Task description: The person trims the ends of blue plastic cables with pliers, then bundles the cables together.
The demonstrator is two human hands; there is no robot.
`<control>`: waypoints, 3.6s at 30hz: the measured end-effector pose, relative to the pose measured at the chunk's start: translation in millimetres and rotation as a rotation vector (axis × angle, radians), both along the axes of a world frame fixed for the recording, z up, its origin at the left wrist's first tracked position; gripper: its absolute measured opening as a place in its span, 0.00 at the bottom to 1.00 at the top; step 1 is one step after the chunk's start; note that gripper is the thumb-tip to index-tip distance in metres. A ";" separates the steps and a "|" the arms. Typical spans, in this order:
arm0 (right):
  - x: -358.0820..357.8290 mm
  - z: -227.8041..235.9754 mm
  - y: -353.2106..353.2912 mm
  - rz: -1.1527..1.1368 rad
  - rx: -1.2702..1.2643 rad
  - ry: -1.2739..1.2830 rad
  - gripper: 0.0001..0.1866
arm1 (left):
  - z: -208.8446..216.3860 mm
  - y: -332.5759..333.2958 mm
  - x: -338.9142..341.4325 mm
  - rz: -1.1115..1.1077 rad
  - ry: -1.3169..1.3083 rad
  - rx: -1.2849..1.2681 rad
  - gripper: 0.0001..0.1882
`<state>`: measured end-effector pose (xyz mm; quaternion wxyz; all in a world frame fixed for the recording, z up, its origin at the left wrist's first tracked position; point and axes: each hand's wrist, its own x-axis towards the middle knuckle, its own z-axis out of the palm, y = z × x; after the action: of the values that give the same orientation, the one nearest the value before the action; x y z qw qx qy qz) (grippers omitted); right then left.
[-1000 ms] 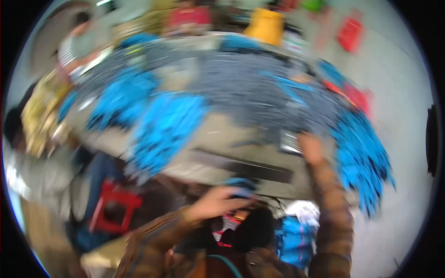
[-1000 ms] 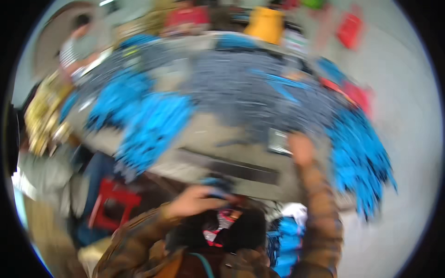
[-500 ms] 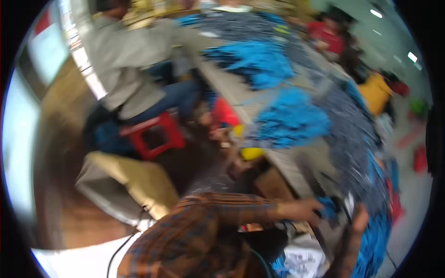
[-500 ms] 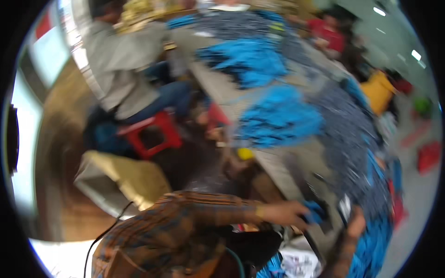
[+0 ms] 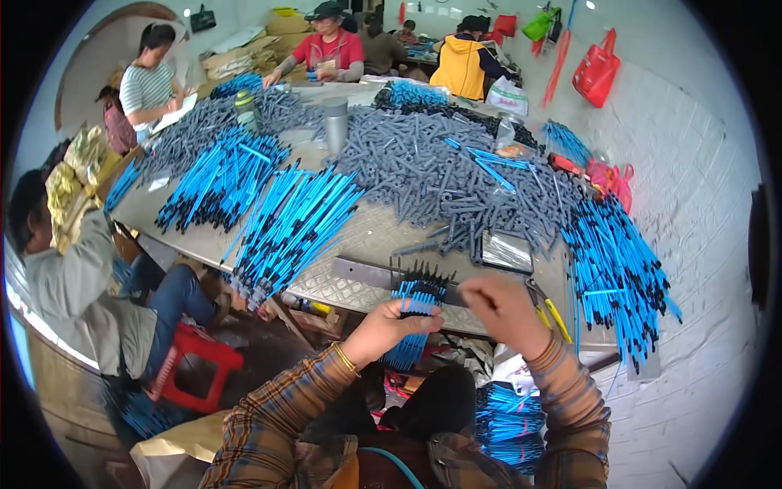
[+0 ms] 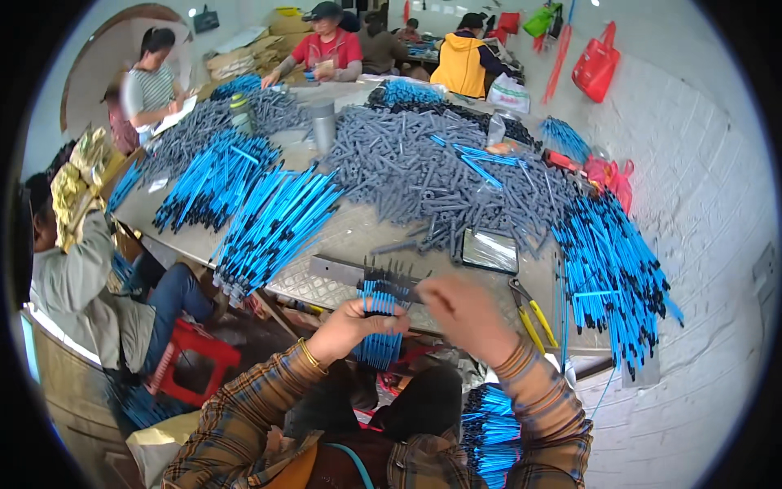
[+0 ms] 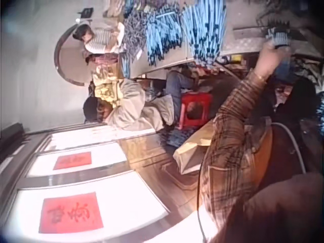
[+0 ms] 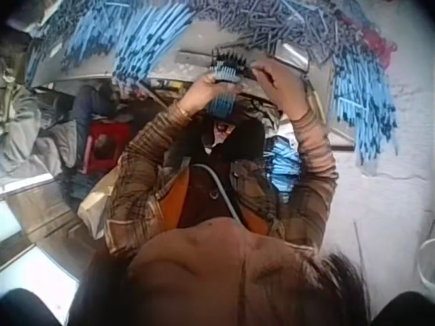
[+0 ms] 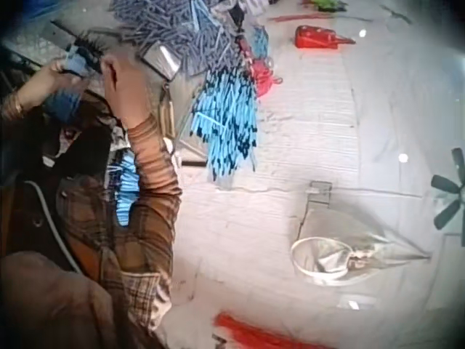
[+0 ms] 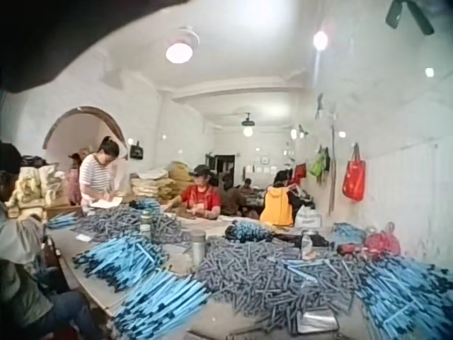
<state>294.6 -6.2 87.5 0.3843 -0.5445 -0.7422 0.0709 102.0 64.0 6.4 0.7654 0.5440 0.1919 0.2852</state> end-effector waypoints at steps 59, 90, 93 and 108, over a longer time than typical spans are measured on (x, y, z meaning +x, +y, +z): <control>-16.0 -11.8 -4.0 0.089 -0.180 0.462 0.05 | 7.3 -7.8 5.1 0.034 0.090 0.075 0.09; -6.5 -7.0 6.8 0.222 -0.037 0.087 0.05 | 13.3 -4.6 0.6 -0.100 0.131 0.131 0.10; -4.6 -9.5 11.3 0.264 -0.061 0.093 0.05 | 14.9 -3.6 0.4 -0.126 0.170 0.155 0.10; -25.3 -11.9 12.6 0.081 0.196 -0.034 0.04 | 1.6 -4.7 8.4 -0.005 0.139 0.255 0.08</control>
<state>269.3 6.3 75.5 0.4199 -0.4751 -0.7733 0.0045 110.4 59.3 8.0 0.6757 0.6558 0.2053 0.2669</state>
